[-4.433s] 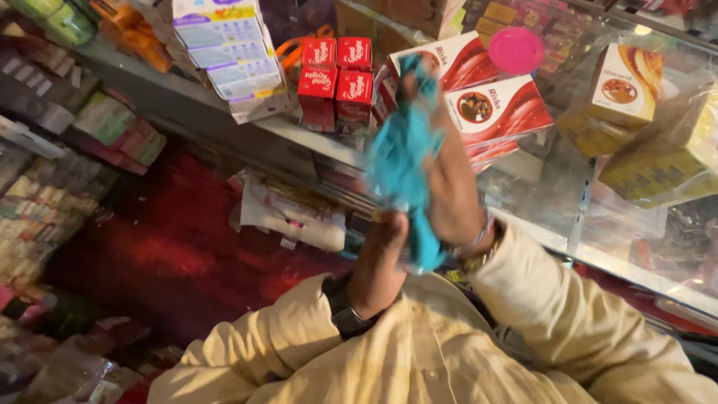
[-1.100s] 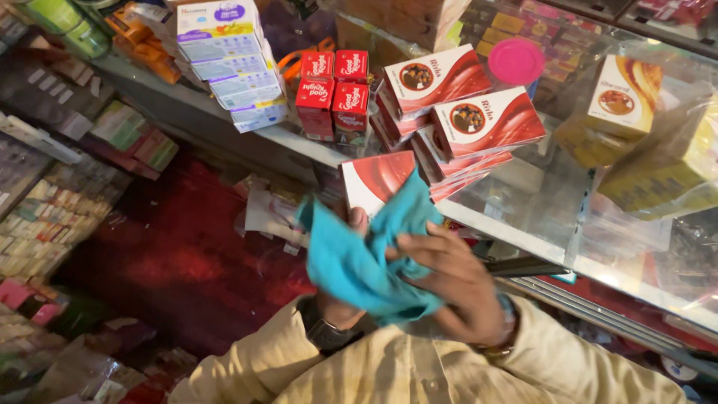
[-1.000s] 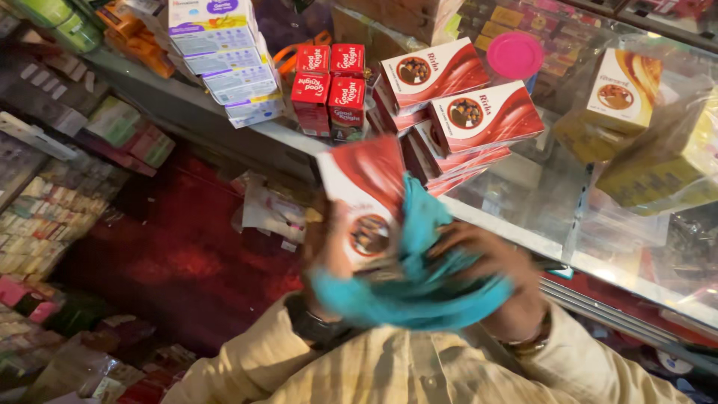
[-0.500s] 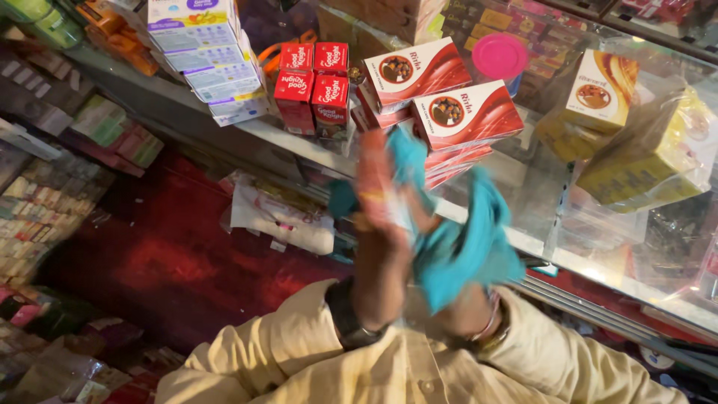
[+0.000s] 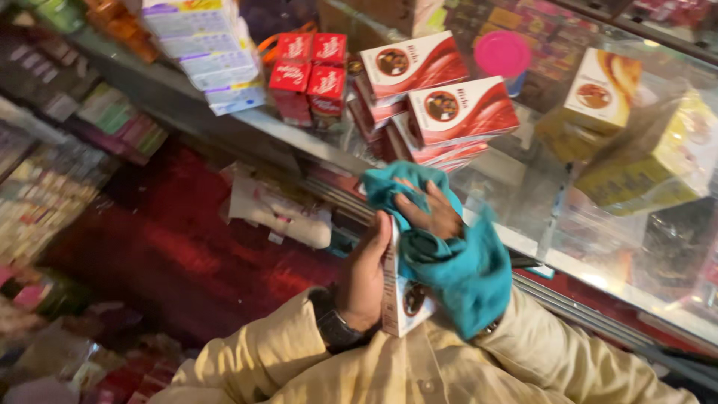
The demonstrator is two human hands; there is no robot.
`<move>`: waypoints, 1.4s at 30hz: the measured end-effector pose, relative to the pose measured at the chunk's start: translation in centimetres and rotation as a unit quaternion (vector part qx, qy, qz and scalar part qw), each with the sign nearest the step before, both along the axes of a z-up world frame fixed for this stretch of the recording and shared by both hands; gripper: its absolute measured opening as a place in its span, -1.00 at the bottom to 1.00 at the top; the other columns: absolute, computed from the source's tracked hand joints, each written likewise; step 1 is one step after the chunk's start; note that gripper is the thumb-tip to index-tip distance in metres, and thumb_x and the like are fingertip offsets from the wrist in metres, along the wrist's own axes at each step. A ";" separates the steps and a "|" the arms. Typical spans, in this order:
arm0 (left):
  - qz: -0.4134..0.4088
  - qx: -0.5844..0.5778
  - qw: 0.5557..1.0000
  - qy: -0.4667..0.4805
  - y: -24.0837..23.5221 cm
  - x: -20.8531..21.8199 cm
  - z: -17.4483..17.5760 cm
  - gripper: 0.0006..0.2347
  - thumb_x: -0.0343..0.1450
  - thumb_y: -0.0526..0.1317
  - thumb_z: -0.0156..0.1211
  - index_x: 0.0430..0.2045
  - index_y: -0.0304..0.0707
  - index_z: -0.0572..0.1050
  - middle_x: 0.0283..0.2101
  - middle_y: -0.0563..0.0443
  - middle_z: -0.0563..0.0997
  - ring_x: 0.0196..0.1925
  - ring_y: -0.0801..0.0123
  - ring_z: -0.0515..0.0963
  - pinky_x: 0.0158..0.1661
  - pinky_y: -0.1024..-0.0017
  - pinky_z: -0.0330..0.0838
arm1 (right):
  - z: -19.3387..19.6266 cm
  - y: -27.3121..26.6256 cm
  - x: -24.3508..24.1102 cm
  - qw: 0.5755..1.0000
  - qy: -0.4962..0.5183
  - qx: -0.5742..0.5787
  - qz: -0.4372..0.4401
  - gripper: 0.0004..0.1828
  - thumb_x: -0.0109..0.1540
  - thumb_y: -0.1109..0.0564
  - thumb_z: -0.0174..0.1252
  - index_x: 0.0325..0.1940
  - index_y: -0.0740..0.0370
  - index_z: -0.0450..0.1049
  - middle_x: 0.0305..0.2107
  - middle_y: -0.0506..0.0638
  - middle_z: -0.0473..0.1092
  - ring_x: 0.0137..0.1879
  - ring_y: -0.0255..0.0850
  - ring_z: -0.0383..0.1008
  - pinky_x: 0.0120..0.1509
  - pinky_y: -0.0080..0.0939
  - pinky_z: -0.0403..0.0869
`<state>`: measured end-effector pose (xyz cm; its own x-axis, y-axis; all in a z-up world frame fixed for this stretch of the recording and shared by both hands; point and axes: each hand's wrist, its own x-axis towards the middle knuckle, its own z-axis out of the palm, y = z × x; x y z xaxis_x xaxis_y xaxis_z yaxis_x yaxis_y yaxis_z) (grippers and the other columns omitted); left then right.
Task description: The person cleans boxes with a cloth by hand, picking up boxes one at a time, wiping the front and sides, and placing them back on a display surface.
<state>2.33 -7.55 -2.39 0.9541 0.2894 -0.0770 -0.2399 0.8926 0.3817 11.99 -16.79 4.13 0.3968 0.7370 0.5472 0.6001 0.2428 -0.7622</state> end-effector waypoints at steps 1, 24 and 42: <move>-0.014 -0.034 0.999 0.011 -0.2 0.0 0.0 -0.58 0.60 0.04 -0.15 0.22 -0.28 0.33 0.12 0.00 0.55 0.16 0.37 0.52 0.21 0.32 0.36 | -0.5 -0.4 0.4 0.999 0.036 0.009 0.019 -0.64 0.37 0.14 -0.03 0.20 0.35 0.39 0.17 0.21 0.38 0.33 0.04 0.40 0.52 0.12 0.26; 0.001 0.077 0.996 -0.040 0.2 4.1 2.5 -0.39 0.60 0.16 -0.22 0.45 -0.33 0.16 0.32 -0.27 0.43 0.22 0.04 0.52 0.18 0.12 0.43 | -5.8 -8.5 13.7 0.894 -0.229 -0.266 -0.278 -0.18 0.27 -0.11 0.34 0.43 0.50 0.30 0.35 0.48 0.13 0.45 0.35 0.11 0.46 0.11 0.17; 0.201 0.520 0.830 -0.030 -2.2 3.5 2.4 -0.43 0.68 0.18 -0.30 0.39 -0.37 0.16 0.41 -0.17 0.27 0.46 0.20 0.28 0.48 0.26 0.16 | -5.8 -2.8 3.1 0.957 -0.019 0.011 -0.290 -0.69 0.32 0.30 0.04 0.16 0.29 0.41 0.03 0.22 0.33 0.13 0.06 0.35 0.25 -0.07 0.34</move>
<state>5.79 -9.75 0.00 0.7581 0.4646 0.4576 -0.4844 -0.0686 0.8722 15.07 -19.62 -1.63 0.7154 0.3861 0.5823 0.6657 -0.1237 -0.7358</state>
